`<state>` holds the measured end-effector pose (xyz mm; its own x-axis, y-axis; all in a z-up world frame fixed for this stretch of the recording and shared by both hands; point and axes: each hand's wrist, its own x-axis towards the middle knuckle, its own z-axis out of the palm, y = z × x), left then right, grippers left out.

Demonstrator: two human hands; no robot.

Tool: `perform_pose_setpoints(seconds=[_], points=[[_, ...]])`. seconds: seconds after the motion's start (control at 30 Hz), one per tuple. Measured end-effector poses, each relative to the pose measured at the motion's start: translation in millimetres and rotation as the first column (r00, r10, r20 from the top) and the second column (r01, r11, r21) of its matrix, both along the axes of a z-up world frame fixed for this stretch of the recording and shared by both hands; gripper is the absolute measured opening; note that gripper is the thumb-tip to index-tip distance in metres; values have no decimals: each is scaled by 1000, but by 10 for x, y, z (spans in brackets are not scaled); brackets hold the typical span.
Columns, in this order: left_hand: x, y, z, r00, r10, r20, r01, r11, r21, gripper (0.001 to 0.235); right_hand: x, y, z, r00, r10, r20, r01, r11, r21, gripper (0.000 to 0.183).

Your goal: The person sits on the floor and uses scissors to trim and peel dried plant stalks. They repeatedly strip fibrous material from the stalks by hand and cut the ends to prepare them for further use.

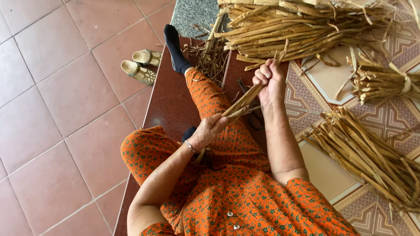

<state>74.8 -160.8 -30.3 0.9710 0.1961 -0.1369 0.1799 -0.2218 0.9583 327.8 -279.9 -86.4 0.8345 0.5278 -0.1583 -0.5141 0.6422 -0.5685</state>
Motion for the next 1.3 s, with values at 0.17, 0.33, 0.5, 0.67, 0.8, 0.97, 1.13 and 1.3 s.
perform_pose_setpoints(seconds=[0.17,0.33,0.5,0.67,0.8,0.97,1.13,1.3], points=[[30,-28,-155,997,-11,-81,5,997,-75,39,251,-146,-138,957,87,-276,2,951,308,20],[-3,42,-181,995,10,-100,-23,991,-135,34,201,-294,78,996,-70,-55,70,998,-9,16],[-32,123,-178,994,65,-89,-80,982,-169,35,217,-441,145,992,-74,101,77,997,-31,12],[-33,157,-210,993,58,-106,-80,972,-223,34,181,-490,101,949,-178,260,184,983,1,23],[-44,270,-268,985,139,-104,-158,967,-201,32,125,-553,209,986,-79,145,108,973,-205,51],[38,369,-243,971,236,45,-219,946,-238,30,-595,-587,175,923,318,215,-176,848,-500,60],[134,156,-56,970,241,40,-233,962,-140,28,-1531,-294,-16,524,741,420,-351,638,-686,96],[228,-186,372,992,64,105,-69,997,38,27,-1856,-200,38,710,426,560,-170,876,-452,40]])
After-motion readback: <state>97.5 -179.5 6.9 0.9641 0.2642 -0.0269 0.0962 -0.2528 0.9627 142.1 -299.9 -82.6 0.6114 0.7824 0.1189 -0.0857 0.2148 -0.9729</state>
